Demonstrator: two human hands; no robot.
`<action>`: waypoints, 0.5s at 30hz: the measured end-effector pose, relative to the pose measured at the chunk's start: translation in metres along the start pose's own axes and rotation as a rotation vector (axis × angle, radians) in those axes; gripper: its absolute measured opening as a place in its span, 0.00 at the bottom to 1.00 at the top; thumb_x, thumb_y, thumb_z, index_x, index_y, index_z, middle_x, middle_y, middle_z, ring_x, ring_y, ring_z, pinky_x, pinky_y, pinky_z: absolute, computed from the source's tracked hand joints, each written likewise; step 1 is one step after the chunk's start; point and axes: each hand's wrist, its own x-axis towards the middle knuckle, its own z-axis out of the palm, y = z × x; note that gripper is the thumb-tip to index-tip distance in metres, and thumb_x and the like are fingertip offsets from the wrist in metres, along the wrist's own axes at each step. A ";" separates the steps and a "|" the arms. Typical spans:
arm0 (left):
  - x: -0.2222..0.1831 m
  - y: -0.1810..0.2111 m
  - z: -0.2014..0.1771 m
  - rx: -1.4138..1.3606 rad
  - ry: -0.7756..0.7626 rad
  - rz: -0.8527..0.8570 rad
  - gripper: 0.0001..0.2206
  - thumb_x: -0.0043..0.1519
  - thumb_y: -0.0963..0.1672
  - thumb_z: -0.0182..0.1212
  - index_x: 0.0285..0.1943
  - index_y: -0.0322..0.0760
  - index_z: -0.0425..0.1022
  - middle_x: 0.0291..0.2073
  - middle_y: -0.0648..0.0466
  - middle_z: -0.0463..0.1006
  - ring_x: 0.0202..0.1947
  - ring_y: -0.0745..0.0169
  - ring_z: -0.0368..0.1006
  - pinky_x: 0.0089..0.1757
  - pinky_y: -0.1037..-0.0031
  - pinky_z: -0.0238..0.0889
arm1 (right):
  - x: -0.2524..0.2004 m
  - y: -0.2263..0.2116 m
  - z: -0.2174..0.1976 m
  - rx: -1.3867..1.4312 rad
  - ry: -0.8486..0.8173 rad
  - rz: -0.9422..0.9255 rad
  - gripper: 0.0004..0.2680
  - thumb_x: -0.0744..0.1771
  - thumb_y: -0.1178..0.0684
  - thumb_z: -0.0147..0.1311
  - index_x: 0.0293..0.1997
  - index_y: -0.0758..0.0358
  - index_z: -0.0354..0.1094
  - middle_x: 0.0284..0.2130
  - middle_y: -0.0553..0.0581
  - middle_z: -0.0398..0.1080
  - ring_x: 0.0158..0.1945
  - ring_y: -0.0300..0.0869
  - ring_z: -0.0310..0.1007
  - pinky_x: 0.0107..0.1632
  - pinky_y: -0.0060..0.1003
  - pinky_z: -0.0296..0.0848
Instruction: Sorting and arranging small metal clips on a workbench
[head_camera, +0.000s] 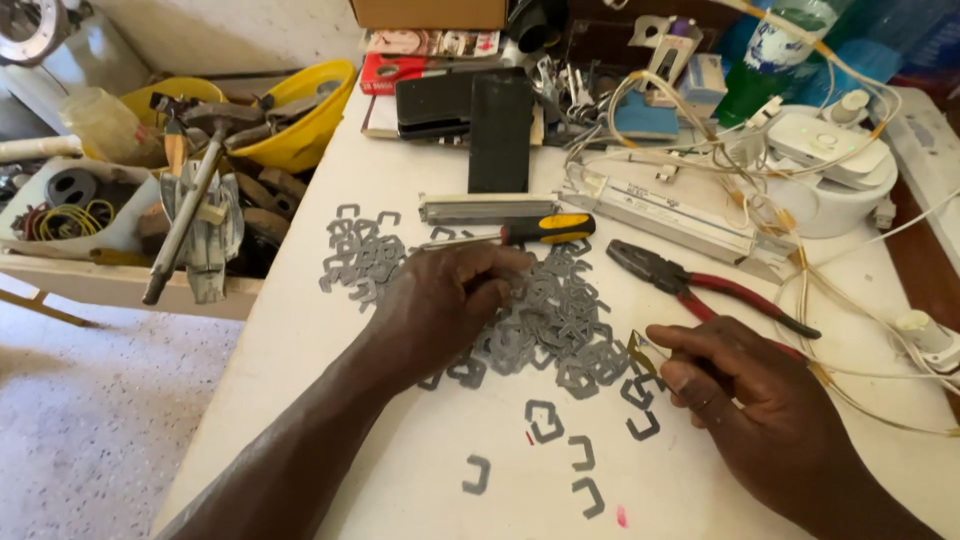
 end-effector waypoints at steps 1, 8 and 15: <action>-0.001 -0.003 0.001 0.000 -0.001 -0.005 0.15 0.62 0.43 0.58 0.55 0.53 0.87 0.43 0.60 0.91 0.26 0.70 0.81 0.28 0.73 0.70 | -0.001 -0.003 0.000 0.001 -0.005 0.002 0.14 0.67 0.49 0.57 0.57 0.52 0.82 0.35 0.48 0.78 0.24 0.37 0.78 0.32 0.31 0.80; 0.001 -0.013 0.002 -0.018 0.042 0.110 0.10 0.61 0.45 0.64 0.49 0.49 0.87 0.43 0.58 0.89 0.34 0.66 0.82 0.34 0.71 0.72 | -0.001 -0.004 0.002 -0.018 -0.012 0.029 0.14 0.67 0.49 0.56 0.58 0.52 0.82 0.39 0.48 0.80 0.25 0.38 0.79 0.29 0.32 0.82; -0.008 0.018 -0.023 0.159 -0.196 0.041 0.12 0.60 0.48 0.59 0.44 0.42 0.85 0.41 0.53 0.86 0.34 0.60 0.82 0.32 0.68 0.73 | -0.001 -0.002 0.002 0.003 -0.008 0.057 0.15 0.67 0.48 0.57 0.59 0.50 0.82 0.40 0.46 0.80 0.25 0.38 0.79 0.33 0.32 0.80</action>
